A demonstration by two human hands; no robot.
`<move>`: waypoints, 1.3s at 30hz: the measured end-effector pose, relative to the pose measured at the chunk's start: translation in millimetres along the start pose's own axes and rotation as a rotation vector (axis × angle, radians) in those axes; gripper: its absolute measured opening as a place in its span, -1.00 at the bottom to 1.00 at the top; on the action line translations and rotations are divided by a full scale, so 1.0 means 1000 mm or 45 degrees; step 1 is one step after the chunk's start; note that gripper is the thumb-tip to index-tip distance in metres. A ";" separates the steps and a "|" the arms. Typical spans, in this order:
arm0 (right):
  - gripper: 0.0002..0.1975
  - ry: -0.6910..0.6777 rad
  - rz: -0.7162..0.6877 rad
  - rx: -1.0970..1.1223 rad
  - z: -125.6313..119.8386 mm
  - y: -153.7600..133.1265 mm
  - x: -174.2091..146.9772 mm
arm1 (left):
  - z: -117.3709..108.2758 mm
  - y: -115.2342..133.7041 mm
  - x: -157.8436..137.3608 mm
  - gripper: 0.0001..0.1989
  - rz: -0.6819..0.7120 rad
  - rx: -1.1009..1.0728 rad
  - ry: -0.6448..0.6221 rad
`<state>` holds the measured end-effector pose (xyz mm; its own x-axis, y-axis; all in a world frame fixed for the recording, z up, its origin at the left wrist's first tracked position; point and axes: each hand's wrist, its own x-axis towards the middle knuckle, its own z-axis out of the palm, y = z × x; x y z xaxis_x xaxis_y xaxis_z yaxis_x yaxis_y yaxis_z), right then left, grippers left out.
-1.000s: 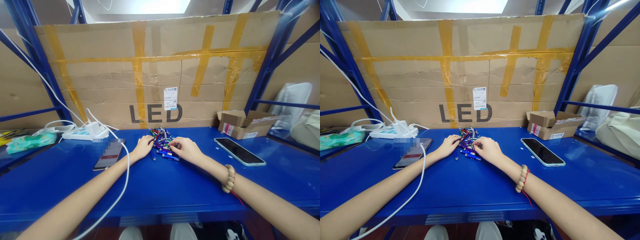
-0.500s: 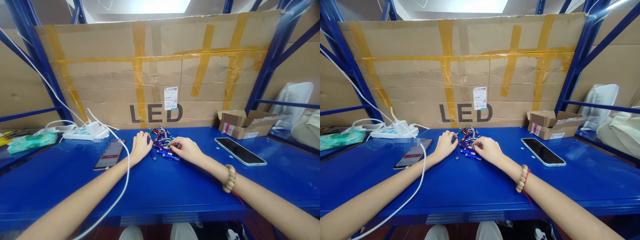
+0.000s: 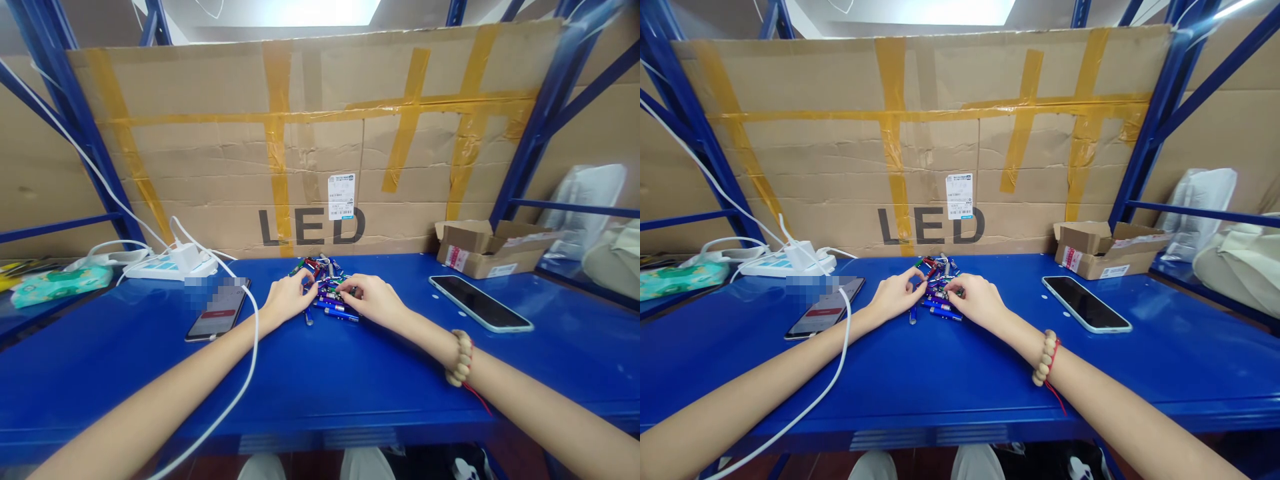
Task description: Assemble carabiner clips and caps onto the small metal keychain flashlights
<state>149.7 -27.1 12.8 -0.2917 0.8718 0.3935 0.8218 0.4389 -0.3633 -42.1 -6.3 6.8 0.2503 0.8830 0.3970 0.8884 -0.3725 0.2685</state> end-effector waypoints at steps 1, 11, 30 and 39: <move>-0.82 -0.004 0.001 -0.002 0.000 0.000 0.000 | 0.001 0.001 -0.001 -0.77 0.057 0.020 0.014; -0.81 -0.036 -0.022 -0.035 0.000 0.001 0.000 | 0.007 0.011 -0.007 -0.63 0.355 0.179 -0.009; -0.81 -0.036 -0.014 -0.026 -0.003 -0.003 -0.002 | 0.024 -0.017 0.010 -0.72 -0.267 -0.064 0.133; -0.80 -0.036 -0.018 -0.026 -0.002 -0.002 -0.001 | 0.029 -0.021 0.013 -0.66 -0.254 -0.027 0.055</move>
<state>149.4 -29.6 15.3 -0.3170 0.8715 0.3742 0.8271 0.4471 -0.3406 -46.2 21.0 -19.2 0.0534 0.9271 0.3710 0.9102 -0.1980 0.3638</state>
